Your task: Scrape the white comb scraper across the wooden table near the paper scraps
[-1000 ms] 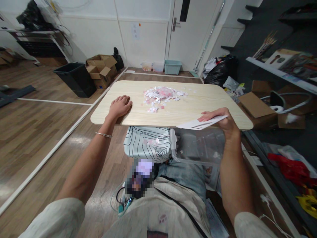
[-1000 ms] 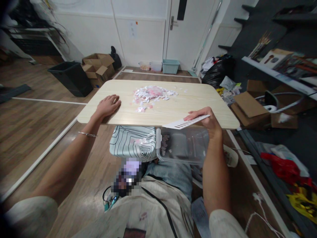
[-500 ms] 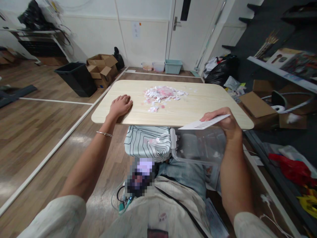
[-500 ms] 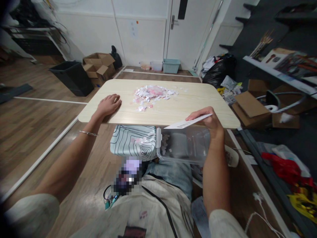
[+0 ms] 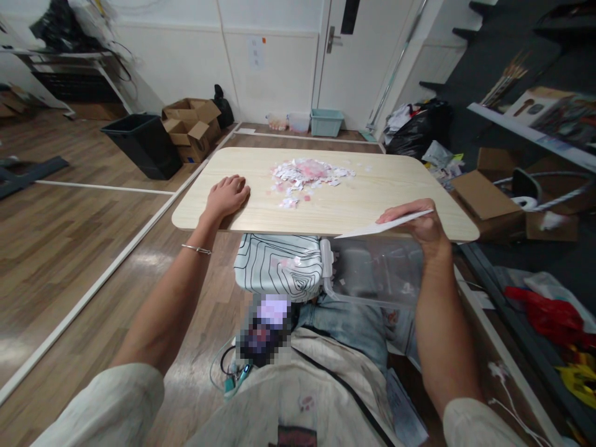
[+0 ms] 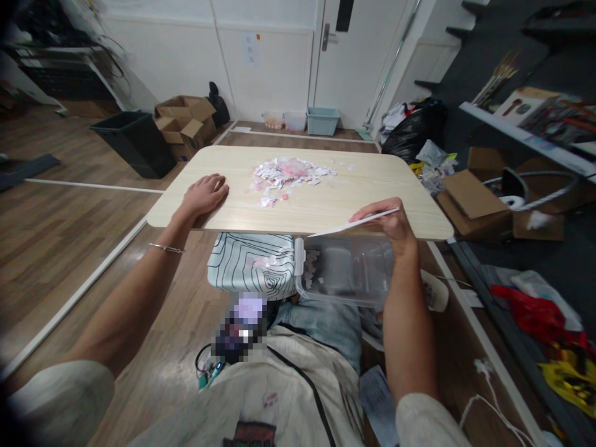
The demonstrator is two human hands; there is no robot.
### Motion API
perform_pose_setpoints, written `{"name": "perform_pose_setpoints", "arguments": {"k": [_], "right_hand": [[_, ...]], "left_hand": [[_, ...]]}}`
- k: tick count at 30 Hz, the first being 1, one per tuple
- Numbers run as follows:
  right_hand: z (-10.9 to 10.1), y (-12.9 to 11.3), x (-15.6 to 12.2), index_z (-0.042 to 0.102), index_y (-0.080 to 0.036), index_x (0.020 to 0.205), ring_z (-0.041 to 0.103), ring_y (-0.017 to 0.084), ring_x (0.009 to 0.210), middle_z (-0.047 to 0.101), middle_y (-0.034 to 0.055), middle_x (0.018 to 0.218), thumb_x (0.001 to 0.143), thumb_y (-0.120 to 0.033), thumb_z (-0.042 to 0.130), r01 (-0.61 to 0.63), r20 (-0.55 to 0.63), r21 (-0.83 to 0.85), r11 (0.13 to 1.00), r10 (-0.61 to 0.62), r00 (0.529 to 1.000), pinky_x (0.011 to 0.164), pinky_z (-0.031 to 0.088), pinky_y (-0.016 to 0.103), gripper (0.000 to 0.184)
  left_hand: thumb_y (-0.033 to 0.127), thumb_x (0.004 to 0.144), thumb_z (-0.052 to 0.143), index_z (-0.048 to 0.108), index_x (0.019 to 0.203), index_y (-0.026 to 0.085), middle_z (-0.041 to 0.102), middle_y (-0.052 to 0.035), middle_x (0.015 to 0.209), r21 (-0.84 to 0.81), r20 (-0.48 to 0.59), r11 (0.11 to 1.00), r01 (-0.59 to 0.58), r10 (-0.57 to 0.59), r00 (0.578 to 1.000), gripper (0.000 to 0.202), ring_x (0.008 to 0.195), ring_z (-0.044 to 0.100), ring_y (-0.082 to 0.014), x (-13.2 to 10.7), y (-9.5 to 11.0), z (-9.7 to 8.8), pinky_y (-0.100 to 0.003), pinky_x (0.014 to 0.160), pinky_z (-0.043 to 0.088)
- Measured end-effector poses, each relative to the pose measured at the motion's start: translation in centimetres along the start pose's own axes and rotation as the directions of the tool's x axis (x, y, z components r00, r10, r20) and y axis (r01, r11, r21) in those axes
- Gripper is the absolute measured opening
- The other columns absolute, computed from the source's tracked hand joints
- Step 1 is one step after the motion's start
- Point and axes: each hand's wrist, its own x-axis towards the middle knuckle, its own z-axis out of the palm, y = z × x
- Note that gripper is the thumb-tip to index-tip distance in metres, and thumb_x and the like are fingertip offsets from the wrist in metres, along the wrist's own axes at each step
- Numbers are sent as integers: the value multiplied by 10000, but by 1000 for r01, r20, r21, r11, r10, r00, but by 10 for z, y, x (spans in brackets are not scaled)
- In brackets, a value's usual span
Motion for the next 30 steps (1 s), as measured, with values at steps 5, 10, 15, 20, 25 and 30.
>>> {"name": "perform_pose_setpoints", "arguments": {"k": [5,10,15,20,25,30], "right_hand": [[9,0,4,746,-222,609,791,345,951,796,107,740,675,-596,870,-30,-13,36,999,30,999,853,649,417,400],[13,-3,6,745,-210,588,786,342,936,808,126,775,656,-550,900,-43,-24,21,999,44,999,802,643,388,380],[13,-1,6,806,-227,668,774,318,860,826,110,839,670,-507,886,-50,-29,8,999,51,998,746,629,380,291],[14,-2,7,849,-242,752,775,314,854,832,91,857,672,-516,890,-25,-16,-20,999,25,1000,842,624,401,289],[15,-2,8,837,-268,735,779,259,794,832,41,839,640,-504,926,24,-9,-25,999,-24,1000,791,624,358,270],[14,0,8,838,-262,734,789,253,796,831,38,830,650,-500,926,41,-8,-31,999,-41,999,788,631,349,267]], "left_hand": [[475,1015,346,569,1444,236,526,-118,1625,17,10,1000,5,-5,1000,540,1507,422,-321,0,0,0,-520,1249,322],[463,1027,331,569,1449,244,524,-120,1627,26,12,1000,-13,12,1000,532,1508,422,-343,0,3,-1,-555,1241,323],[488,1048,263,509,1500,213,458,-178,1657,119,63,993,-15,8,998,583,1545,380,-411,-23,14,-3,-605,1229,314],[523,1057,257,417,1555,156,360,-250,1700,182,100,982,-52,34,994,639,1592,289,-467,-70,16,-6,-618,1236,292],[658,1012,319,330,1610,83,321,-285,1714,106,150,988,-116,100,984,830,1620,200,-477,-87,4,-13,-626,1265,243],[705,950,431,248,1662,162,249,-199,1767,-246,225,964,-99,156,962,914,1642,191,-391,-131,9,-35,-557,1308,247]]}}
